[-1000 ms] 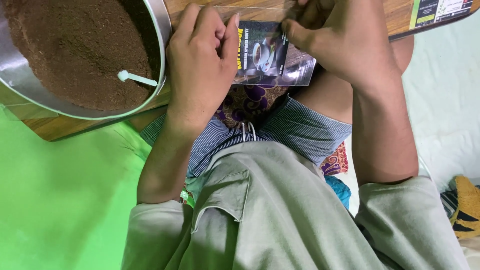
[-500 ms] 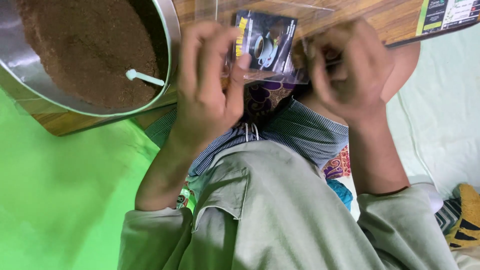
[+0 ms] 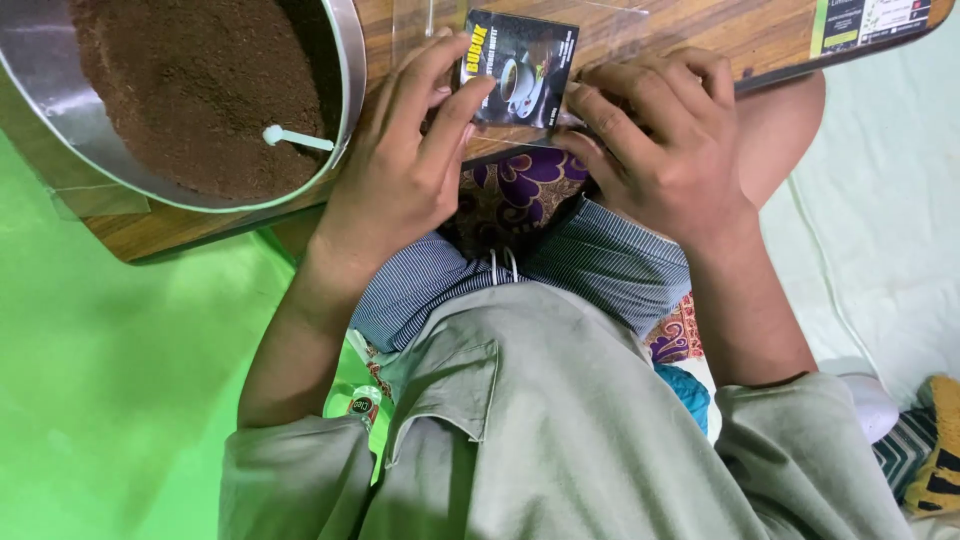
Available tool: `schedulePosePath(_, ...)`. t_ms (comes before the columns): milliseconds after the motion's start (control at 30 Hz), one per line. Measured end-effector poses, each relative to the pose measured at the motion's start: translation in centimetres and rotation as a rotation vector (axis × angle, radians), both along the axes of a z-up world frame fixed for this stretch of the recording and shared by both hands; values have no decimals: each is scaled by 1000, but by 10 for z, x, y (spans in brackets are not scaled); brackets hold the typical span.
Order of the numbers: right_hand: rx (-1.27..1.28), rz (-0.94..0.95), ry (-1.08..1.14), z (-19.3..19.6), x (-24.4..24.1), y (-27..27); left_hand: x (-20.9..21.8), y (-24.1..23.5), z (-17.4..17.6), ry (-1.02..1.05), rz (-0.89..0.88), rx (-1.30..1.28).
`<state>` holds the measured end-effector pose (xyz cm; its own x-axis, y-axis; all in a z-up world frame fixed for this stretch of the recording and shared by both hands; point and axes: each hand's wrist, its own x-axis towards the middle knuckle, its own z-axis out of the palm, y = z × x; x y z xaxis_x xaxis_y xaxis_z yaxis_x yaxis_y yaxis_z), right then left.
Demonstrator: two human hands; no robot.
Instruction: Scooping coffee powder from a metal bowl into small plastic bags using a small spoon and a plastic container.
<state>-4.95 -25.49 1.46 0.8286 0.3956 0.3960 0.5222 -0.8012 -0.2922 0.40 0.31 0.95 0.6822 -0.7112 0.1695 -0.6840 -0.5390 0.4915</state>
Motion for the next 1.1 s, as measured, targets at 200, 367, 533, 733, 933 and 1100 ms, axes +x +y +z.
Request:
schedulePosePath(200, -66, 49, -4, -1, 3, -16, 3, 2, -13, -166, -1, -8)
schedulePosePath(367, -155, -53, -62, -9, 2, 1, 0, -10, 8, -182, 50, -14)
schedulePosePath(533, -98, -116, -71, -2, 4, 16, 3, -11, 0, -181, 75, -30)
schedulePosePath(733, -111, -99, -79, 6, 10, 10, 3, -15, 2, -202, 112, -56)
schedulePosePath(933, 3, 41, 53, 7, 22, -5, 2, -11, -3, -241, 92, 51)
schedulePosePath(1100, -9, 145, 29, -2, 30, -16, 4, -11, 2, -295, 82, 96)
